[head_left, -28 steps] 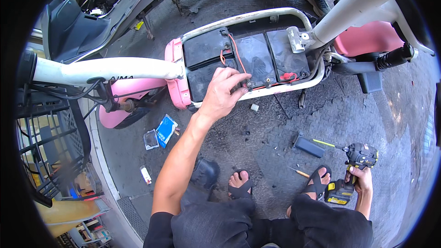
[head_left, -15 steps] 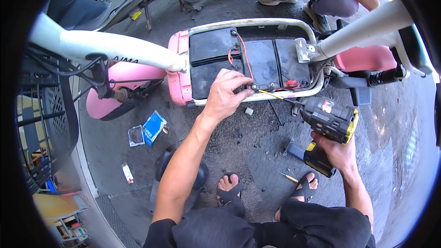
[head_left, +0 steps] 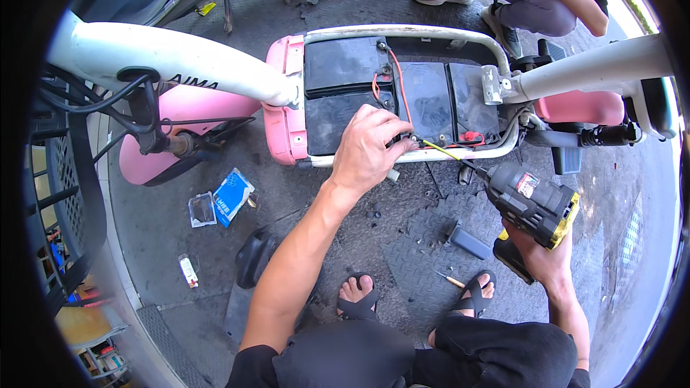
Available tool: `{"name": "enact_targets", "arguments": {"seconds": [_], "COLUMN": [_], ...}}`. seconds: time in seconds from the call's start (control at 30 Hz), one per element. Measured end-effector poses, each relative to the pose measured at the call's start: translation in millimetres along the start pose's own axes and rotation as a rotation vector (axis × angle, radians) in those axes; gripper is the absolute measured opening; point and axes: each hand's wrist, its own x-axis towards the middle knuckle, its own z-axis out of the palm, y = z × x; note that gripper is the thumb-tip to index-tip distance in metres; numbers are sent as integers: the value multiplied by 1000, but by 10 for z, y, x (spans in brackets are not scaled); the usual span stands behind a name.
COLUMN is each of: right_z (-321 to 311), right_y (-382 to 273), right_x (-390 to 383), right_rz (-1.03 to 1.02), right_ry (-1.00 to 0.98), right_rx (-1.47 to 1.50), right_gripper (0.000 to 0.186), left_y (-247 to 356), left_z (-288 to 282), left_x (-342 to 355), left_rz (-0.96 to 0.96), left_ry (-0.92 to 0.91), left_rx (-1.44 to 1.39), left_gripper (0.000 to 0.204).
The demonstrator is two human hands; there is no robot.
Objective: The person uses a cordless impact driver and screwdriver to remove screws from a scooter battery compartment, disconnects wires, removes the battery, and then reassembles the compartment cover. The task includes handling tools, wires, and plastic parts.
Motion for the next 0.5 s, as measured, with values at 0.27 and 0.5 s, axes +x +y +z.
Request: {"name": "enact_targets", "arguments": {"seconds": [0.27, 0.5], "right_z": [-96, -444], "right_y": [-272, -1103], "right_x": [126, 681], "right_rz": [-61, -269], "right_ry": [-77, -221], "right_rx": [-265, -691], "right_gripper": [43, 50], "left_y": [4, 8], "left_z": [-7, -40], "left_x": [1, 11], "left_rz": [6, -26], "left_ry": [14, -21], "left_rx": [5, -54], "left_gripper": [28, 28]}}
